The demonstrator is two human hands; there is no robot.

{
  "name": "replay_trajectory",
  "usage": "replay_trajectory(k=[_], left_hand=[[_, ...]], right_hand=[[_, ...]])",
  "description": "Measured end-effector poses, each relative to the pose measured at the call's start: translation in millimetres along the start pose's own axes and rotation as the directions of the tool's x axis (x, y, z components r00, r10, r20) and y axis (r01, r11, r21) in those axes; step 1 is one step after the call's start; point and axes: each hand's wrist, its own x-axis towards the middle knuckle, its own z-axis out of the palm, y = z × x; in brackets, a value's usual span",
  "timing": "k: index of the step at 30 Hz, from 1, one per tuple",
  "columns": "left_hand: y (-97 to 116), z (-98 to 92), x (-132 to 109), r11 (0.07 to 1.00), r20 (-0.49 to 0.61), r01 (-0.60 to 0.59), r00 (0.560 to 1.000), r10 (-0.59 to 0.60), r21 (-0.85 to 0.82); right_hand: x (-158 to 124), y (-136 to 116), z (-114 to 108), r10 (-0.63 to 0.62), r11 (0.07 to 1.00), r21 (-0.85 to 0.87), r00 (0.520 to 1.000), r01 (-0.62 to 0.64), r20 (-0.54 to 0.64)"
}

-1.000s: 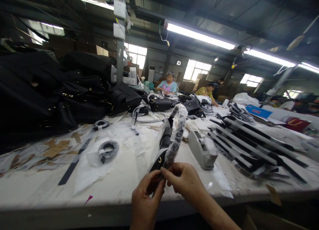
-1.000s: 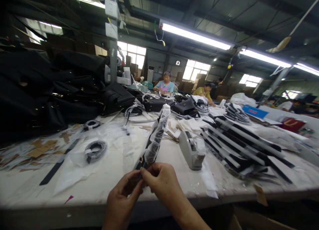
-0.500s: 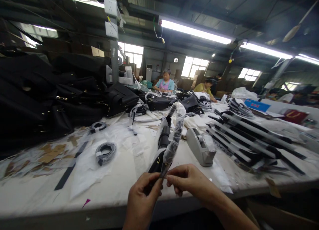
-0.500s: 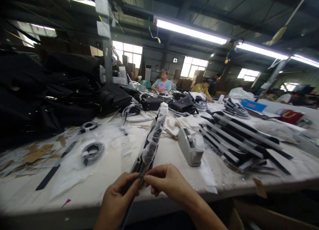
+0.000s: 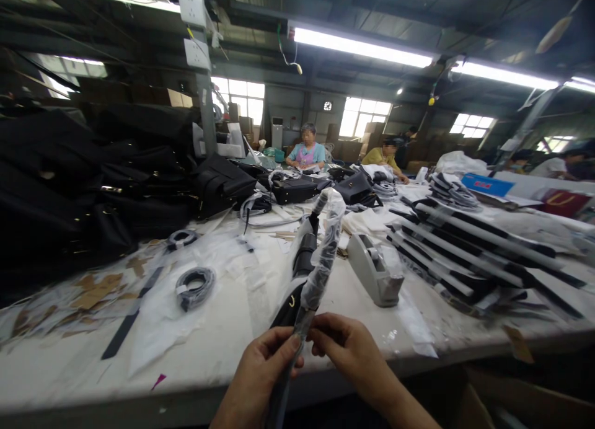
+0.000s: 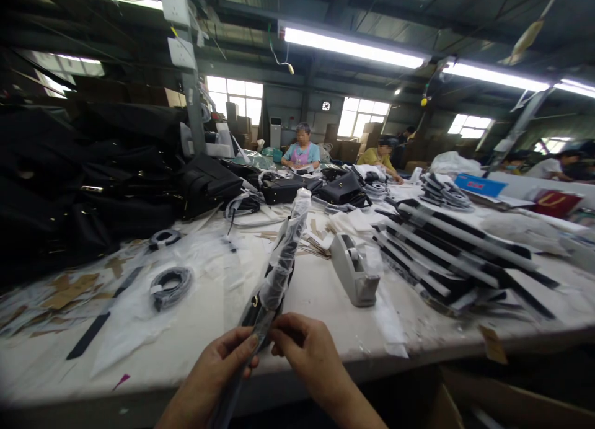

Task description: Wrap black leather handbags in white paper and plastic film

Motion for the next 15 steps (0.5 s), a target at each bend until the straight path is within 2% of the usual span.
replay_trajectory(k=[5, 8, 12, 15], left_hand=[[0, 0.0, 2, 0.998, 0.084, 0.047, 0.996, -0.044, -0.038], [1, -3.0, 3, 0.996, 0.103, 0.091, 0.991, -0.089, -0.015], [-1, -5.4, 3, 0.991, 0.102, 0.131, 0.986, -0.132, 0.011], [-3, -1.7, 2, 0.988, 0.100, 0.157, 0.983, -0.154, -0.013]], right_hand=[[-1, 5, 19, -0.034, 0.999, -0.030, 0.984, 0.029, -0.175], [1, 6, 28, -0.037, 0.999, -0.023, 0.970, 0.033, -0.241], [3, 3, 33, -0.012, 1.000, -0.028, 0.969, 0.006, -0.246], [4, -2, 32, -0.003, 0.995, -0.093, 0.973, -0.019, -0.230]])
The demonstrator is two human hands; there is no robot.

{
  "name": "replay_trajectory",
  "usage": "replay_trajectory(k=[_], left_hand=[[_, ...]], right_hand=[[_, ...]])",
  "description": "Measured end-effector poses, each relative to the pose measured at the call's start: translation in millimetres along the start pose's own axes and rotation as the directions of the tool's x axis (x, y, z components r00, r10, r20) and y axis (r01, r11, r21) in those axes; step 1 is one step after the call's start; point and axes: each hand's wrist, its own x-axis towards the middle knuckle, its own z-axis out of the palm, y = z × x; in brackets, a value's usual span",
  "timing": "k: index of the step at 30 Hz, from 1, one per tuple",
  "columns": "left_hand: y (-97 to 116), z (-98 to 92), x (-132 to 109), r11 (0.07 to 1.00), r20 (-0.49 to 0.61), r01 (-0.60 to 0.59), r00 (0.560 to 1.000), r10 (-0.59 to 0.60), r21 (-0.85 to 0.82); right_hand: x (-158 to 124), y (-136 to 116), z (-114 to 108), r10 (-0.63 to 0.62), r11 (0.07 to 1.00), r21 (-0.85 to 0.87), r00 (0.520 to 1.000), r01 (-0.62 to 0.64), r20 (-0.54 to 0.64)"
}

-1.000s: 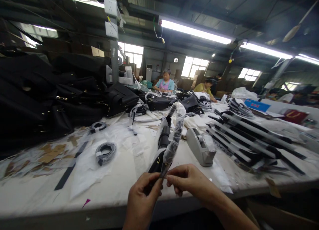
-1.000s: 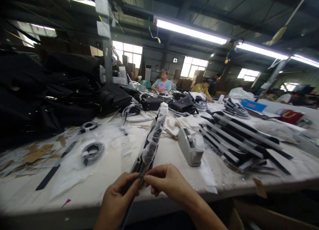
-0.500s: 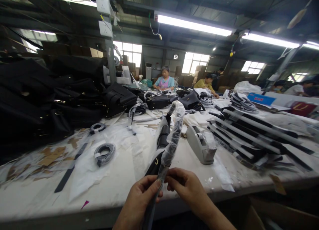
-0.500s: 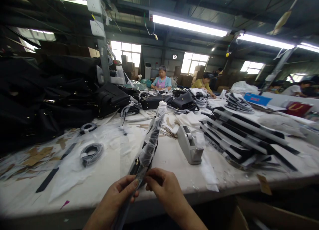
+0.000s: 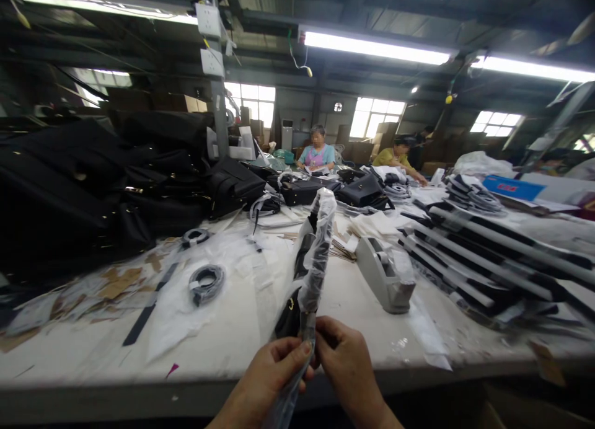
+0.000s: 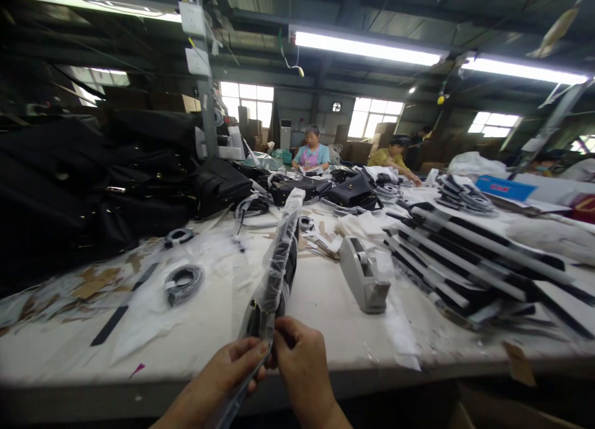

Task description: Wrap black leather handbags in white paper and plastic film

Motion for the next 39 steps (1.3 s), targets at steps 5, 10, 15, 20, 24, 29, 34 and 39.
replay_trajectory(k=[5, 10, 15, 20, 24, 29, 34, 39], left_hand=[[-2, 9.8, -1, 0.996, -0.090, -0.085, 0.993, 0.082, -0.034], [-5, 12.0, -5, 0.988, -0.132, -0.156, 0.979, 0.156, 0.013], [-5, 15.2, -4, 0.980, -0.144, -0.197, 0.970, 0.194, -0.012], [-4, 17.9, -4, 0.982, -0.069, -0.162, 0.985, 0.156, -0.092], [-5, 15.7, -4, 0.982, -0.058, -0.166, 0.985, 0.161, -0.093], [-11, 12.7, 1, 0.968, -0.129, -0.247, 0.962, 0.240, -0.042], [-15, 2.2, 0, 0.928, -0.102, -0.333, 0.930, 0.353, 0.168], [-4, -13.5, -6, 0.706, -0.212, -0.430, 0.751, 0.626, 0.563]], right_hand=[[4, -10, -11, -0.051, 0.971, -0.233, 0.998, 0.058, 0.036], [-5, -11, -26, -0.038, 0.964, -0.260, 0.999, 0.046, 0.037], [-17, 6, -17, 0.065, 0.985, 0.155, 0.997, -0.071, 0.039], [-11, 10, 5, 0.193, 0.784, 0.558, 0.961, -0.272, 0.197], [-6, 0, 15, 0.203, 0.685, 0.663, 0.953, -0.302, 0.224], [-6, -4, 12, 0.147, 0.770, 0.586, 0.963, -0.254, 0.225], [-9, 2, -14, 0.026, 0.975, 0.220, 0.997, -0.041, 0.070], [6, 22, -34, -0.099, 0.995, -0.009, 0.984, 0.099, -0.150]])
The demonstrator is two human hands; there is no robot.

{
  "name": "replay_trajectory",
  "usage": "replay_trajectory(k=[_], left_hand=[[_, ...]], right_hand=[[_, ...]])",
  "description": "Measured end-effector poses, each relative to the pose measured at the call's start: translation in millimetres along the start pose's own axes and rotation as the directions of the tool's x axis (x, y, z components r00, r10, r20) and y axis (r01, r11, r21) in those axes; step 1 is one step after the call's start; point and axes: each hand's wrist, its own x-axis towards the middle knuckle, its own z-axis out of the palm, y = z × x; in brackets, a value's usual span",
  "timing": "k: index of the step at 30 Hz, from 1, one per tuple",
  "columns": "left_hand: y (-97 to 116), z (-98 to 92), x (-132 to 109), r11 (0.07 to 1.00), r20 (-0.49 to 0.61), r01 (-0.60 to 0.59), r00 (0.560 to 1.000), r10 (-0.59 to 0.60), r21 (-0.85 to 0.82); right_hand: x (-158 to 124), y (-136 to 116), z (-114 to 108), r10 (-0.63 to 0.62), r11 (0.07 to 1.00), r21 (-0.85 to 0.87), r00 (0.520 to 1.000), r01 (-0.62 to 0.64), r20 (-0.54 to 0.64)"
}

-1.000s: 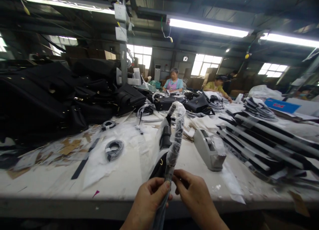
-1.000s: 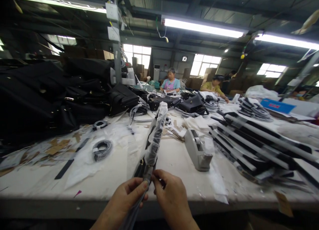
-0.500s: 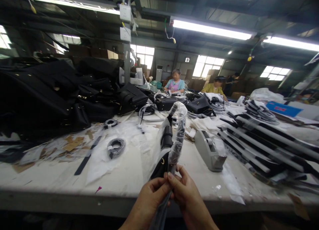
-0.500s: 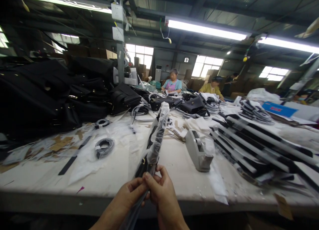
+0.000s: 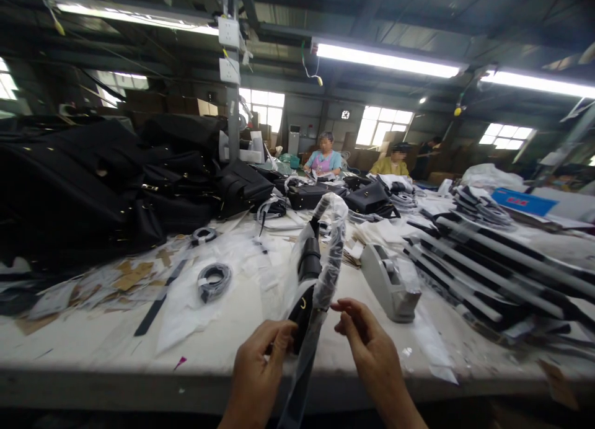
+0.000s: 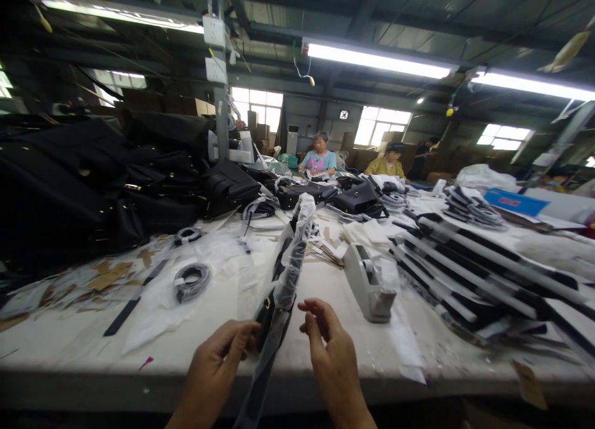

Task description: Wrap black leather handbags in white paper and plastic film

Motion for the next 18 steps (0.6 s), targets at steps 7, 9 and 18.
replay_trajectory(k=[7, 9, 18], left_hand=[[-1, 4.3, 19, 0.992, -0.011, -0.122, 0.993, 0.121, -0.043], [0, 12.1, 20, 0.990, -0.001, -0.114, 0.993, 0.114, -0.082], [9, 20.4, 39, 0.967, -0.272, 0.146, 0.958, -0.086, 0.209]], right_hand=[[4, 21, 30, -0.211, 0.975, 0.108, 0.963, 0.195, 0.164], [2, 21, 36, -0.242, 0.966, 0.142, 0.951, 0.217, 0.192], [10, 27, 28, -0.238, 0.963, 0.178, 0.947, 0.201, 0.215]])
